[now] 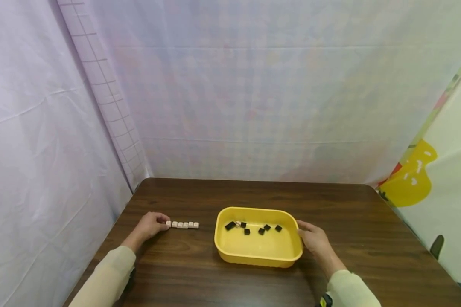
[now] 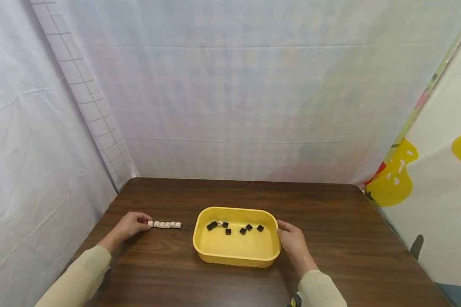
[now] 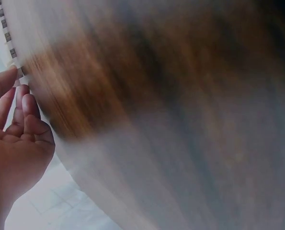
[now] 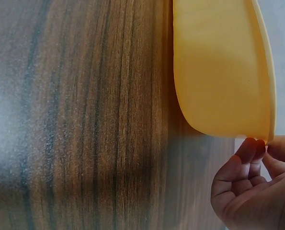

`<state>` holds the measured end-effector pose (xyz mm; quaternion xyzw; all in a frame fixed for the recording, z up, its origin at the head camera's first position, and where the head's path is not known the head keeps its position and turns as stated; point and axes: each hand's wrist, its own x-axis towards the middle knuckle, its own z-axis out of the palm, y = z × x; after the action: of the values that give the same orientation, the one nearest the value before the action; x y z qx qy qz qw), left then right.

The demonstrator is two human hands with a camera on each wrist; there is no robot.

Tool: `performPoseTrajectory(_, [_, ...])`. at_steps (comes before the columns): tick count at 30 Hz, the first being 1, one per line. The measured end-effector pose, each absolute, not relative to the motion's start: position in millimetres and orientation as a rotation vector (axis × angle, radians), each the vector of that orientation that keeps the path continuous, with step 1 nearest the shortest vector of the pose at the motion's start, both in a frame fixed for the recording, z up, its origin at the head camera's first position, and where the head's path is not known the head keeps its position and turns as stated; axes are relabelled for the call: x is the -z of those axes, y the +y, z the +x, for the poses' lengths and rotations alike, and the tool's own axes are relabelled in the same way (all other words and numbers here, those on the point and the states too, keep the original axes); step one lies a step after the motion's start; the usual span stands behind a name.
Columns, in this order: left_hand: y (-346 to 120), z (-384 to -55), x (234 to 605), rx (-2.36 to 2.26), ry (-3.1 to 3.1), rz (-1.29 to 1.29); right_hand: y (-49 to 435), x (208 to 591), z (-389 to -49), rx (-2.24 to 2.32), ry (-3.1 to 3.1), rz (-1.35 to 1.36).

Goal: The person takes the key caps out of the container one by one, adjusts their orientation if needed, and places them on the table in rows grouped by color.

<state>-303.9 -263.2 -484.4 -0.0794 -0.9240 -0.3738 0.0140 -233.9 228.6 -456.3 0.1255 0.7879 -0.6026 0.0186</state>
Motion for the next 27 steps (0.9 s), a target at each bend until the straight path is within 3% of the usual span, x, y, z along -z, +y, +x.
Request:
performPoseTrajectory(16, [-258,-304,473,1.035,-2.803,-0.219,229,457,-234,1.856,2.461,0.380])
performPoseTrajectory(27, [-189,-307,436,1.046,-2.643,-0.361,228,455,-232,1.871,2.449,0.373])
